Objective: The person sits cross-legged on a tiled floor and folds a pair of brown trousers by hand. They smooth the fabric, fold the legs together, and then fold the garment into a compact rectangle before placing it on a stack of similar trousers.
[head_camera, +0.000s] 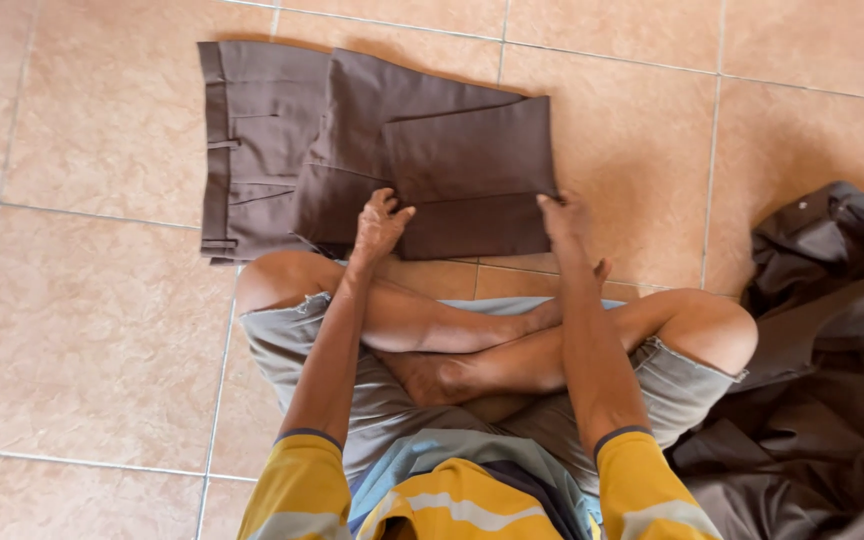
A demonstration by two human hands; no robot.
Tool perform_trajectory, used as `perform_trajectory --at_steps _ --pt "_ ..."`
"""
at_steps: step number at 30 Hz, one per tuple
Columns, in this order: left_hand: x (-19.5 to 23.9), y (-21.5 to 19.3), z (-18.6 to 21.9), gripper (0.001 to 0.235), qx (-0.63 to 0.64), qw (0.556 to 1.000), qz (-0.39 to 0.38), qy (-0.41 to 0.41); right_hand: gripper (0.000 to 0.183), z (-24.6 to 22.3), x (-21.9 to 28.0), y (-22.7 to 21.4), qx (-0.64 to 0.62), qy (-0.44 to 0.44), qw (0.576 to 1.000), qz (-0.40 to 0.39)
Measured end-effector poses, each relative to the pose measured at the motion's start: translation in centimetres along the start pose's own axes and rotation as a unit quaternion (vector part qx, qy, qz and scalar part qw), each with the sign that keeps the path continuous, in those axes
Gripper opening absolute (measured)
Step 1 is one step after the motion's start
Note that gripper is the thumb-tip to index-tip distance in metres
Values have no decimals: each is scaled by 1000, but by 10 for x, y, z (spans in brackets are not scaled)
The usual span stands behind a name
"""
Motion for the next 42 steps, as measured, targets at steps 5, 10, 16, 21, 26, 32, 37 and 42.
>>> perform_trajectory --at_steps 5,10,16,21,26,32,37,42 --pt "21 32 8 61 20 990 -136 -19 41 82 -51 -60 53 108 984 133" --pt "21 43 22 52 -71 989 -126 -9 69 49 -7 -79 -10 215 977 10" --pt "27 91 23 41 -136 987 -38 74 34 64 -24 -85 38 183 978 97" --pt "86 21 109 21 -245 909 174 289 17 21 17 -141 38 210 949 231" --pt "54 31 28 89 -370 925 -69 47 48 9 13 -128 137 255 950 114" --pt "47 64 64 22 -341 909 171 167 46 24 11 -127 111 251 953 126" --pt "37 191 38 47 -284 956 52 55 47 34 1 -125 97 267 949 134" --pt "29 196 52 28 -197 980 17 -17 53 28 5 -134 83 263 953 127"
Point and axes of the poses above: each hand's wrist, its own x-axis away from the middle knuckle, its own y-axis out of the palm, z = x × y, the point moved 8 cm from there along -x, towards the middle knuckle, and after that the axes turned 4 degrees about y, right-handed, at the moved point
